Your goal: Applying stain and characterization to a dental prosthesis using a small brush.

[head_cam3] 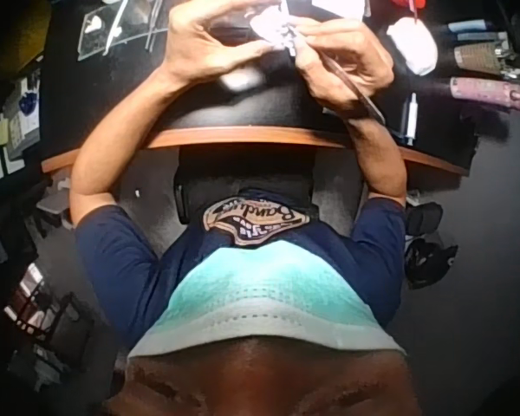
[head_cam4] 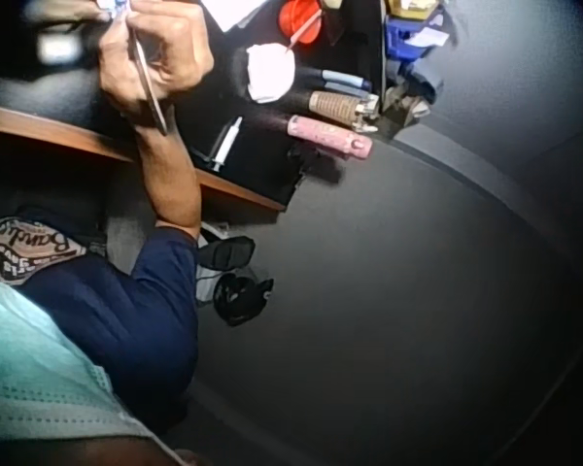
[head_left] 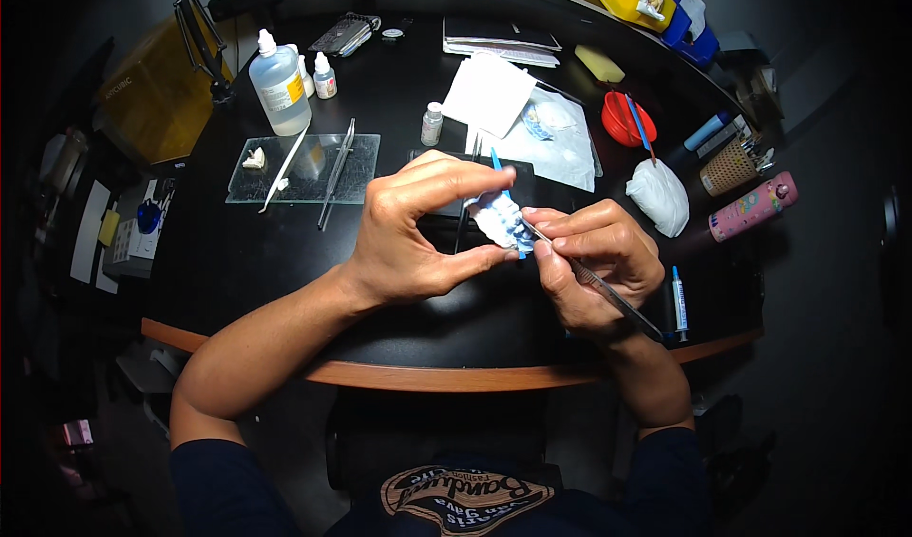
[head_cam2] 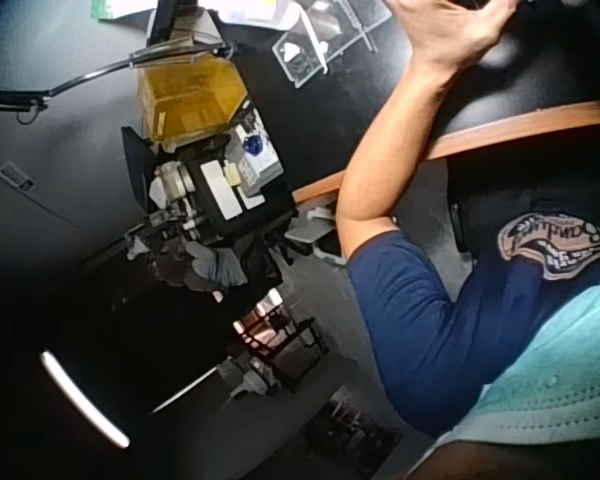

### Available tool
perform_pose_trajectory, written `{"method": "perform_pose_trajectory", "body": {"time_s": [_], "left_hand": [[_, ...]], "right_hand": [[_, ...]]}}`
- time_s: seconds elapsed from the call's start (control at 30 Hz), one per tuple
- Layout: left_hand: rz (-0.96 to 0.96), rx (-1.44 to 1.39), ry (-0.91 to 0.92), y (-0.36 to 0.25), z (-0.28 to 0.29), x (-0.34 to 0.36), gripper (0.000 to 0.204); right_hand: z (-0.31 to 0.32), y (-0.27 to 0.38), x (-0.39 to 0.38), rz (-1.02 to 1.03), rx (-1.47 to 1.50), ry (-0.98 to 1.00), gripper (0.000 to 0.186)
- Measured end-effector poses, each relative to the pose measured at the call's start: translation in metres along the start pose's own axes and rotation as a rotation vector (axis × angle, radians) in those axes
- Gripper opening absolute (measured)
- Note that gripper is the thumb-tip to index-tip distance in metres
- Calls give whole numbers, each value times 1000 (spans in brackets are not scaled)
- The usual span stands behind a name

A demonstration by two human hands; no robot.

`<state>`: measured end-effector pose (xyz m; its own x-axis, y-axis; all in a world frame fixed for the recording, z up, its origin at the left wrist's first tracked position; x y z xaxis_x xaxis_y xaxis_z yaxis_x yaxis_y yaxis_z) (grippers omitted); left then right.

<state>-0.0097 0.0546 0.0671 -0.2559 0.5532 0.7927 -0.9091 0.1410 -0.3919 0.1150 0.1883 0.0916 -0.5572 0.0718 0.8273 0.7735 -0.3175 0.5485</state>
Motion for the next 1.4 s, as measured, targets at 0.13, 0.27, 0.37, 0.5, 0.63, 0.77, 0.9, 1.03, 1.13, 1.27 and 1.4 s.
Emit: {"method": "perform_pose_trajectory", "body": {"time_s": [0.13,0.27,0.37,0.5,0.63,0.77,0.9,1.03,1.13,1.27,1.4], "left_hand": [[130,-113,-6,6,-3,-5,72],[139,-109,22,10,-3,-6,69],[123,-112,25,8,-4,-2,65],[98,-100,23,5,-2,-3,60],[90,-87,21,4,-2,-2,53],[43,-66,-4,2,0,-2,48],[46,-78,-9,2,-1,-2,48],[38,-65,2,1,-2,-2,48],[47,-104,-8,3,-2,-2,48],[41,-84,5,3,-2,-2,47],[45,-90,19,3,-2,-2,47]], "right_hand": [[-1,-1,-1,-1,1,-8,14],[-3,-2,-1,-3,7,6,14],[-1,2,1,8,-22,-8,14],[-4,-1,-1,20,-11,4,14],[-3,-1,0,-1,2,9,14],[-3,-3,-1,-5,13,-6,14],[-1,-5,-2,-18,9,-15,14],[-1,-6,-2,-21,9,-15,14],[-1,-5,-1,-16,0,6,14],[-1,-7,-1,-25,-3,6,14],[-1,-7,-1,-28,-7,7,14]]}}
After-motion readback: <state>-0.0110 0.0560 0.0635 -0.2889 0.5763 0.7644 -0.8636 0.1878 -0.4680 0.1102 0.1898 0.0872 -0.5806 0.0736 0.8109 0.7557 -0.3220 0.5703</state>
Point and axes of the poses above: each hand's wrist, its own x-axis towards the middle knuckle, its own z-axis out of the back of the hand, y = z × x, the point moved 8 cm from there along x, towards the middle knuckle, and after that the axes turned 15 degrees about x, right-handed, at the moved point
